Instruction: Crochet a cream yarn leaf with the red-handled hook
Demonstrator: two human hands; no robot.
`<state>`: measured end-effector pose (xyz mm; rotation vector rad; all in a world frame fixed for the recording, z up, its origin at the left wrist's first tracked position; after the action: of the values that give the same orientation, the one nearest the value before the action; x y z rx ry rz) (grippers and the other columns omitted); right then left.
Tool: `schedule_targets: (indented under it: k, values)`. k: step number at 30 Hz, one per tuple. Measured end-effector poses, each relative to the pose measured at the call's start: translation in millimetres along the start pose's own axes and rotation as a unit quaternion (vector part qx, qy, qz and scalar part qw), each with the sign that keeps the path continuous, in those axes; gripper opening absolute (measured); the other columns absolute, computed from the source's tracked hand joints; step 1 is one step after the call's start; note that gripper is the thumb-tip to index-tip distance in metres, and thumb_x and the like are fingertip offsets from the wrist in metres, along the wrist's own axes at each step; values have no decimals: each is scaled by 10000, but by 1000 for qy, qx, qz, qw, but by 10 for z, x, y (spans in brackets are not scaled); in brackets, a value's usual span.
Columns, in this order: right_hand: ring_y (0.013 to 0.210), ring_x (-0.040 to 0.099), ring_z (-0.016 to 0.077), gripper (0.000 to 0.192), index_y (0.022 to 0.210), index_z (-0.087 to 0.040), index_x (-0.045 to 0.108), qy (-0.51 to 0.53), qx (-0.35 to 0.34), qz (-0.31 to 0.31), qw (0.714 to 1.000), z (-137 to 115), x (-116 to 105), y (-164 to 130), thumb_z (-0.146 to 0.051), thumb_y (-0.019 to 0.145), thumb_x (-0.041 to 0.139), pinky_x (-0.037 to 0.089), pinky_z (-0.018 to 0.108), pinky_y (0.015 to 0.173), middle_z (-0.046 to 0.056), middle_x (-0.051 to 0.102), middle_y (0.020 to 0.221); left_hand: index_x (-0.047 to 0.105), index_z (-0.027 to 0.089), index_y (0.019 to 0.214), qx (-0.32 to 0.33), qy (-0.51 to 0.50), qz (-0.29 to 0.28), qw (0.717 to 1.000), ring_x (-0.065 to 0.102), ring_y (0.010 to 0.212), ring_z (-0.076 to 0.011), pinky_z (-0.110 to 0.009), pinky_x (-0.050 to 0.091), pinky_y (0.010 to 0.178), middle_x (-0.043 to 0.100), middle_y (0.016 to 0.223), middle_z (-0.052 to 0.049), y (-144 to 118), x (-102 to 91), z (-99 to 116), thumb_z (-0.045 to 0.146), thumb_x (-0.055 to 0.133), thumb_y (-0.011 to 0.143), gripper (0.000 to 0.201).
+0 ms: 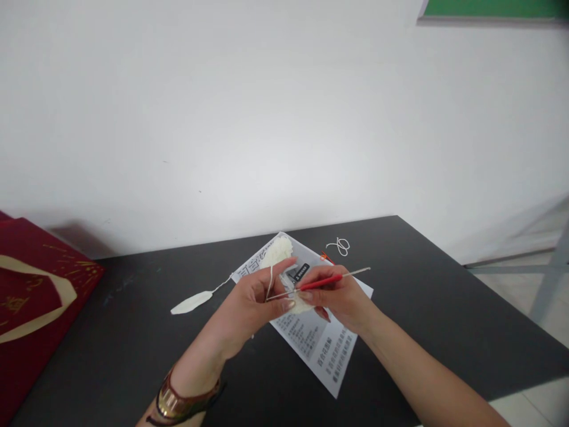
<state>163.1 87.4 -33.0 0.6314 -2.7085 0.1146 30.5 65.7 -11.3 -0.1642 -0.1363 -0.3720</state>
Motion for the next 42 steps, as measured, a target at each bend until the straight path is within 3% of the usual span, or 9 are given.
schedule_targets:
  k: [3, 7, 10, 15, 18, 23, 28, 36, 42]
  values:
    - [336, 443, 43, 148, 726, -147, 729, -28, 4, 0, 1000, -1, -1, 3, -231, 650, 824, 318, 167, 315, -33, 588, 485, 557, 198, 1299, -13, 9, -40, 999, 504, 701, -138, -279, 366, 669, 554, 731, 19, 17, -25, -5, 212, 741, 733, 596]
    - [348, 437, 39, 144, 749, -153, 731, -62, -14, 17, 998, -6, -27, 20, -240, 670, 814, 316, 164, 334, -45, 563, 458, 582, 173, 1262, 2, 65, -28, 997, 433, 638, -118, -263, 315, 610, 487, 681, 40, 51, -93, 32, 210, 709, 754, 524]
    - [361, 442, 43, 149, 771, -156, 737, -74, -20, 20, 997, 5, -44, 31, -246, 676, 811, 318, 169, 342, -42, 566, 470, 548, 180, 1309, 13, 127, -33, 991, 356, 571, -102, -252, 265, 556, 383, 621, 72, 83, -107, 67, 211, 694, 753, 576]
    - [370, 437, 47, 129, 756, -167, 735, -74, -36, 33, 996, -32, -99, 37, -240, 678, 808, 309, 174, 347, -47, 554, 456, 479, 222, 1376, 27, 204, -89, 975, 328, 560, -94, -241, 259, 543, 337, 624, 83, 168, -73, 184, 177, 648, 766, 635]
    - [374, 438, 54, 131, 752, -172, 733, -79, -56, 51, 994, -82, -143, 40, -253, 679, 806, 309, 180, 350, -49, 547, 448, 498, 252, 1363, 29, 230, -104, 967, 315, 546, -91, -239, 254, 523, 371, 611, 86, 234, -33, 265, 151, 669, 736, 658]
    - [376, 435, 65, 140, 731, -174, 728, -102, -81, 84, 988, -152, -189, 45, -271, 670, 809, 309, 200, 363, -52, 531, 432, 408, 209, 1421, 45, 230, -92, 968, 449, 616, -115, -252, 335, 575, 506, 678, 52, 316, 98, 318, 209, 669, 750, 720]
    - [389, 437, 70, 154, 727, -168, 727, -107, -88, 98, 985, -208, -204, 25, -280, 661, 810, 312, 215, 378, -41, 545, 459, 469, 196, 1387, 71, 231, -64, 968, 451, 606, -121, -260, 357, 589, 502, 666, 41, 351, 142, 302, 213, 653, 757, 657]
    - [395, 429, 73, 141, 757, -183, 743, -135, -92, 91, 982, -234, -198, 10, -291, 684, 796, 305, 215, 377, -37, 545, 463, 399, 214, 1427, 85, 264, -95, 956, 330, 528, -92, -215, 278, 492, 382, 599, 82, 422, 101, 300, 175, 639, 748, 721]
    - [394, 438, 75, 133, 758, -184, 741, -133, -106, 109, 979, -196, -205, 19, -283, 686, 794, 328, 217, 380, -38, 553, 461, 447, 234, 1399, 85, 298, -104, 945, 346, 533, -98, -214, 283, 490, 405, 604, 75, 447, 89, 382, 163, 633, 745, 684]
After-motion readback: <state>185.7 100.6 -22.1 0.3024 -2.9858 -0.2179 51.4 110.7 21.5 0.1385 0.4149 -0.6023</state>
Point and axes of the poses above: each hand's wrist, its own y-axis towards the middle knuckle, its own x-axis out of the palm, z = x × y, the point moved 7 cm from there along y, towards the middle knuckle
